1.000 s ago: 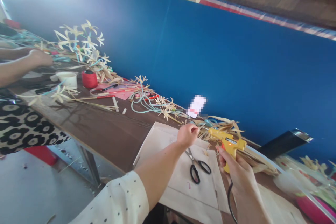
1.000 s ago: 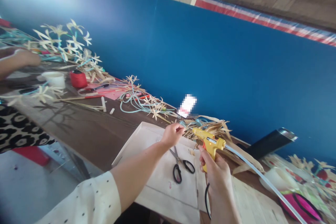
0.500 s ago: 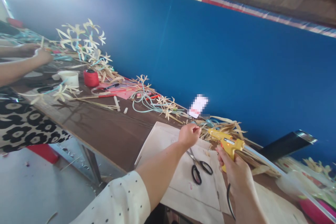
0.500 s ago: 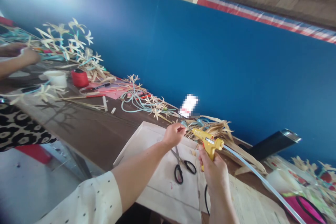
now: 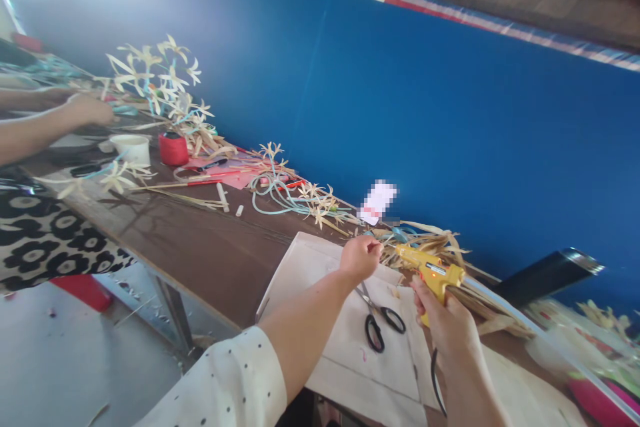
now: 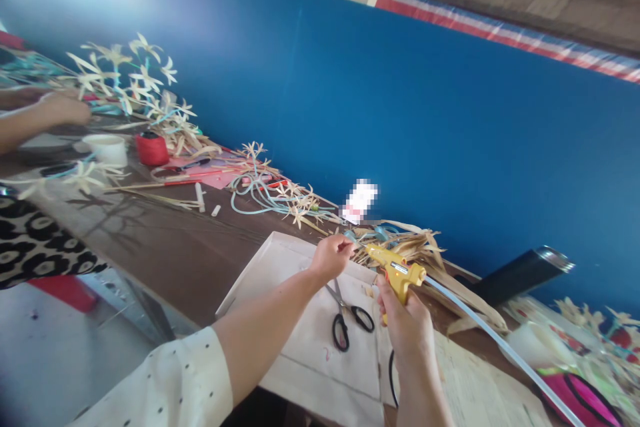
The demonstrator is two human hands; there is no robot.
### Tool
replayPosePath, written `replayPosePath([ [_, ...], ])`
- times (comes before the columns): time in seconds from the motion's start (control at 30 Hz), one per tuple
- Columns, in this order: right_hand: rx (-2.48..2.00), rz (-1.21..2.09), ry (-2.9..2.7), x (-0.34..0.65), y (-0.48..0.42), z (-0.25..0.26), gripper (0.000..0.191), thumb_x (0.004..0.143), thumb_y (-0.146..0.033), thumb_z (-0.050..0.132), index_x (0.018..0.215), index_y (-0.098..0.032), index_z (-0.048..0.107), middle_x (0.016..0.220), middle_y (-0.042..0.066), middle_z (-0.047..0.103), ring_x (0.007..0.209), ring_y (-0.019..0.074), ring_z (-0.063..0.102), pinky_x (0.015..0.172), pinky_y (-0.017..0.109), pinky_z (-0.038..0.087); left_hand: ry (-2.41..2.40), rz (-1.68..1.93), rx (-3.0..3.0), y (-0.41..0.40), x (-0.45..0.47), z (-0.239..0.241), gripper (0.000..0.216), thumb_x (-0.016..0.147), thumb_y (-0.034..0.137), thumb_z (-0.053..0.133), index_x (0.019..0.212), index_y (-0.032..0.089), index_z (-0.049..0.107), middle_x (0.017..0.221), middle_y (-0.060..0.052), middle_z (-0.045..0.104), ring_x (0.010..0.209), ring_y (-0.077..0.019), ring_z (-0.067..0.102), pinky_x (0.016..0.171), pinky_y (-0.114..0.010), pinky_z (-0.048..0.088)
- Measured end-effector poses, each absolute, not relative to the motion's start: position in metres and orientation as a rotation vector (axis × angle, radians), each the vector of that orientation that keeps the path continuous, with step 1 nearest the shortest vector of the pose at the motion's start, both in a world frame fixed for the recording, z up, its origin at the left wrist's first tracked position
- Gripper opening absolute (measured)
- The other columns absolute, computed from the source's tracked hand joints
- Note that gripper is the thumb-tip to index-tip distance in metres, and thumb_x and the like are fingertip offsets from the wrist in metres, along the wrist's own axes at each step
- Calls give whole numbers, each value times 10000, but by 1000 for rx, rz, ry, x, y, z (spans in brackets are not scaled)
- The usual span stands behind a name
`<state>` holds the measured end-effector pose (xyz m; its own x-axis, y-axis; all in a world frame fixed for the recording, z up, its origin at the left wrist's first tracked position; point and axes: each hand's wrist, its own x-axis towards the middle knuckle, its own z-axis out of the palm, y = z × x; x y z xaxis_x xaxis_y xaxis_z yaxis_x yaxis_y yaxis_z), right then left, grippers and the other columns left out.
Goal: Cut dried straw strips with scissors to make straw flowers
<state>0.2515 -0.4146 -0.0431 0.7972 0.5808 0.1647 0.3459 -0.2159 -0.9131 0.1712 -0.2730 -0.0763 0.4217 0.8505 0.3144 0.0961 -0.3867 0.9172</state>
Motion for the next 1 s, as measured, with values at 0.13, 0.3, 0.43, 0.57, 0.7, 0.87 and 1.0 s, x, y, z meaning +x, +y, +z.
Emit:
replayPosePath([
  [0.13,-1833,254,-693,252,-414,-43,428,571,-525,660,698,-118,618,443,-3,519,361,107,433,323,218,344,812,1016,1718,-273,172,-76,232,781,304,450,817,194,651,758,-14,667,683,-113,567,626,-201,419],
  [0.3,-1845,246,-688,250,-414,-43,443,570,-531,655,717,-115,619,452,-4,521,362,106,435,324,220,350,810,992,1631,-272,175,-77,218,777,282,433,790,201,635,734,12,666,599,-90,551,545,-185,383],
  [0.43,-1854,226,-680,249,-413,-42,450,566,-540,653,707,-114,614,460,-4,522,359,100,425,325,218,352,809,983,1611,-272,175,-77,217,774,262,422,767,196,628,719,18,662,575,-82,538,538,-182,373],
  [0.57,-1863,223,-685,248,-412,-42,444,571,-548,646,682,-121,605,443,-8,509,355,100,416,324,221,349,819,985,1616,-272,174,-76,214,769,260,424,762,205,630,714,24,661,595,-90,543,552,-185,382],
  [0.7,-1870,227,-703,249,-413,-43,428,579,-539,650,673,-125,601,440,-1,514,362,110,429,329,226,350,844,970,1628,-273,174,-74,214,768,267,429,770,207,635,720,19,664,605,-94,546,564,-187,389],
  [0.87,-1881,220,-705,250,-412,-44,437,590,-531,651,713,-114,614,460,11,533,380,118,447,335,228,353,842,969,1628,-272,173,-74,213,767,284,437,781,213,638,714,22,666,611,-96,551,560,-187,390],
  [1.0,-1889,226,-684,249,-411,-45,438,590,-525,657,737,-113,619,461,6,530,372,112,437,331,226,348,837,981,1626,-272,173,-75,205,763,294,448,772,218,638,713,26,666,617,-99,552,556,-190,388],
])
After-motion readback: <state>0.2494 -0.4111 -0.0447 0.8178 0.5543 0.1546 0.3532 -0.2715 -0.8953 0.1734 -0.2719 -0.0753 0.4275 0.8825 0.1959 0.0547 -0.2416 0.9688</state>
